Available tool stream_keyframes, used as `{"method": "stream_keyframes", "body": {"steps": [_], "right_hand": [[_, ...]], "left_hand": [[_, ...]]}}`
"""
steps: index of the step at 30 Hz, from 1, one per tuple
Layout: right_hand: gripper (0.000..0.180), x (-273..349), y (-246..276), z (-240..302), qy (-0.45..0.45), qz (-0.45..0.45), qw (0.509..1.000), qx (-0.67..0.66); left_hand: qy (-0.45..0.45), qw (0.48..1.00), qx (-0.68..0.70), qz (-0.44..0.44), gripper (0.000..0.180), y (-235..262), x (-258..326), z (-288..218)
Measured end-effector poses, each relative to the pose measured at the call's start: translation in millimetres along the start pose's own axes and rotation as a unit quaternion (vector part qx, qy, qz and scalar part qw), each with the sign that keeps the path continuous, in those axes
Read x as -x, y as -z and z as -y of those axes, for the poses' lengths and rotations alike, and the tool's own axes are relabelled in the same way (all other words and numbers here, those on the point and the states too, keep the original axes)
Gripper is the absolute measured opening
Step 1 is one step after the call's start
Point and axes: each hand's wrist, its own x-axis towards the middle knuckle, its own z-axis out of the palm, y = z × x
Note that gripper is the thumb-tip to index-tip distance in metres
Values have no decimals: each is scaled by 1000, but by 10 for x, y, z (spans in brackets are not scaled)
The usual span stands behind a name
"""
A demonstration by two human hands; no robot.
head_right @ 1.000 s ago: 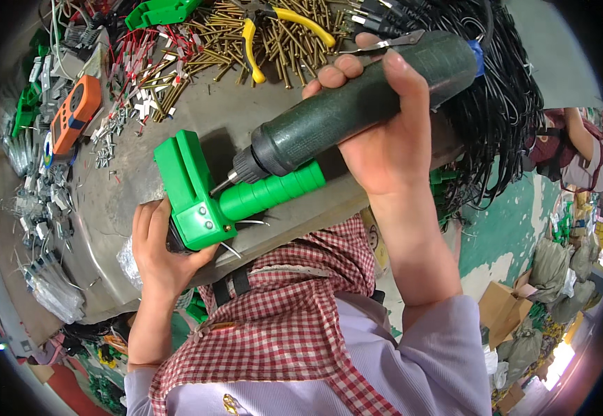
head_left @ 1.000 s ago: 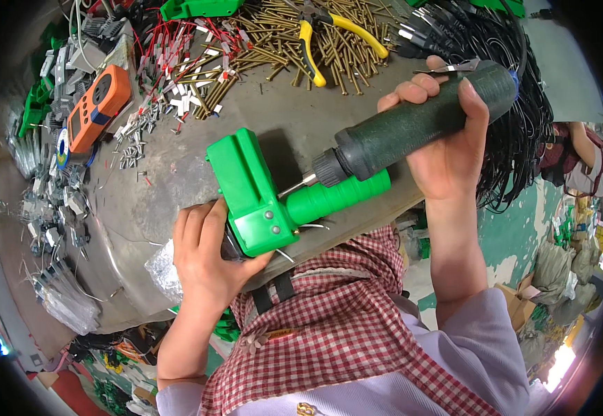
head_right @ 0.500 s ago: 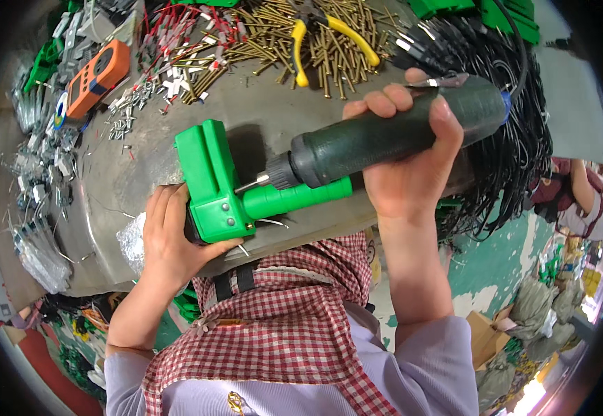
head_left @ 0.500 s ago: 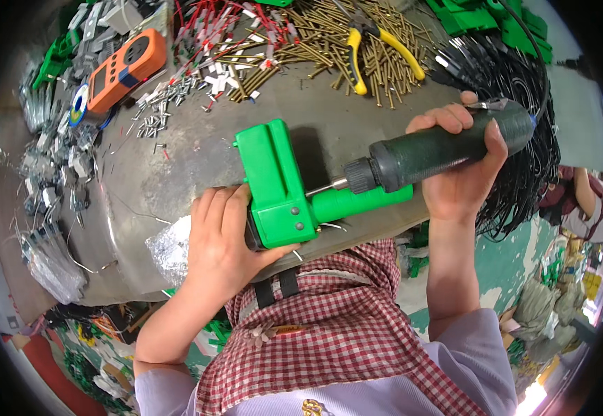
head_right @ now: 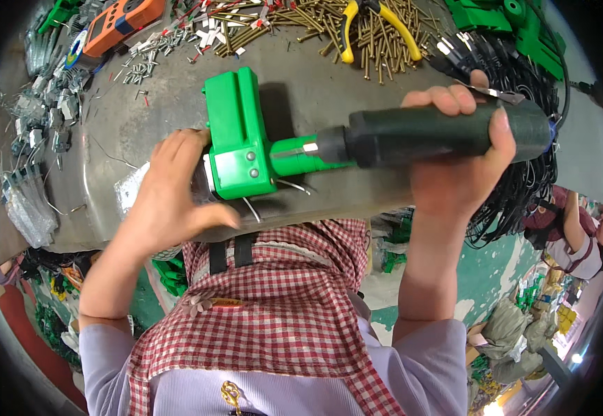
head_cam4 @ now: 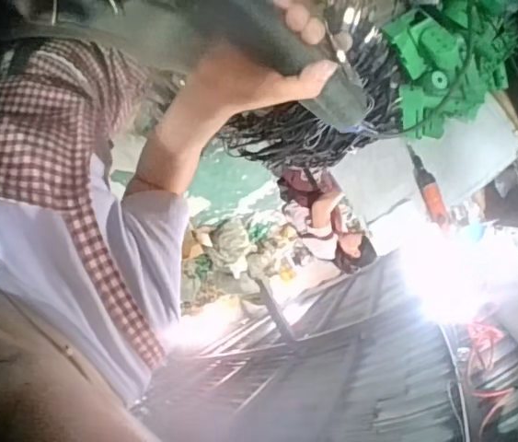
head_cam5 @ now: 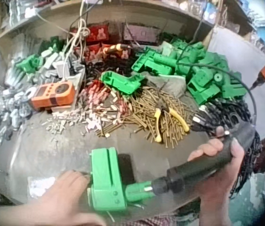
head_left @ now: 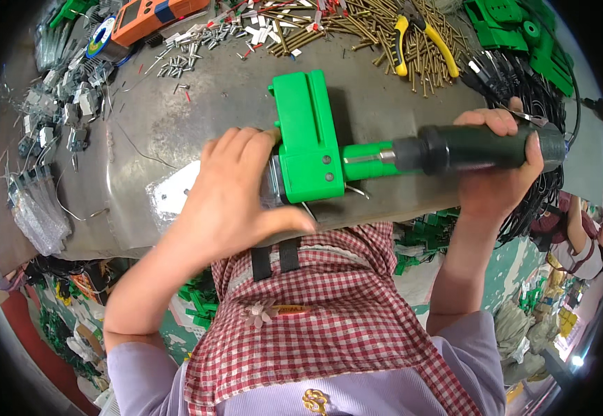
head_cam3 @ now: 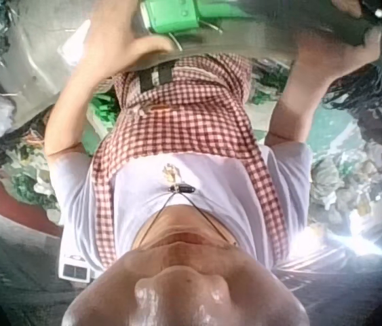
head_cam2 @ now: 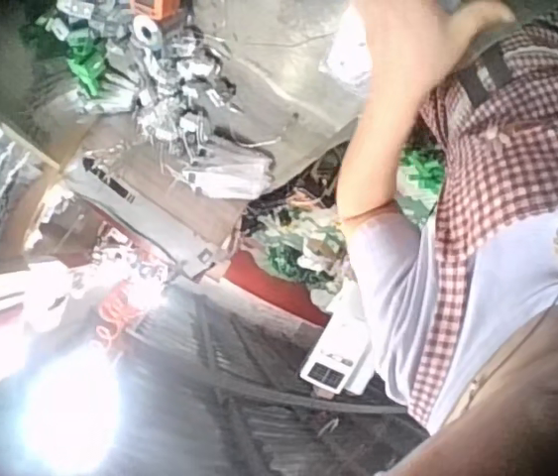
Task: Assembling the internal motor, circuit board, and plastic housing of a green handheld tool using a soldering iron and electric screwdriver.
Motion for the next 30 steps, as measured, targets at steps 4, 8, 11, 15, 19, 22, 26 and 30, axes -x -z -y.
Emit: {"method": "stream_keyframes", "body": {"steps": [4,8,11,15,19,22,26,30], "right_hand": [[42,130,44,69,-14,11,1000,-25],[43,184,40,29,-20,13,998,-59],[42,198,36,20,-16,18,998,-60],[40,190,98,-85,-7,31,995,-97],[39,244,78,-196,43,-8,996,-74],[37,264,81,-200,77,-42,996,-18],[34,248,144,-211,81,-27,996,-1],[34,254,111,-206,76,-23,997,-23]], "left_hand": [[41,988,115,92,57,177,-66,102],[63,979,137,138,59,205,-105,105],[75,978,155,114,58,157,-106,107],[84,970,206,98,54,129,-90,121],[95,961,243,94,47,161,-114,171],[127,952,251,119,52,143,-142,205],[135,956,233,114,50,136,-124,165],[122,959,232,109,51,116,-124,168]]}}
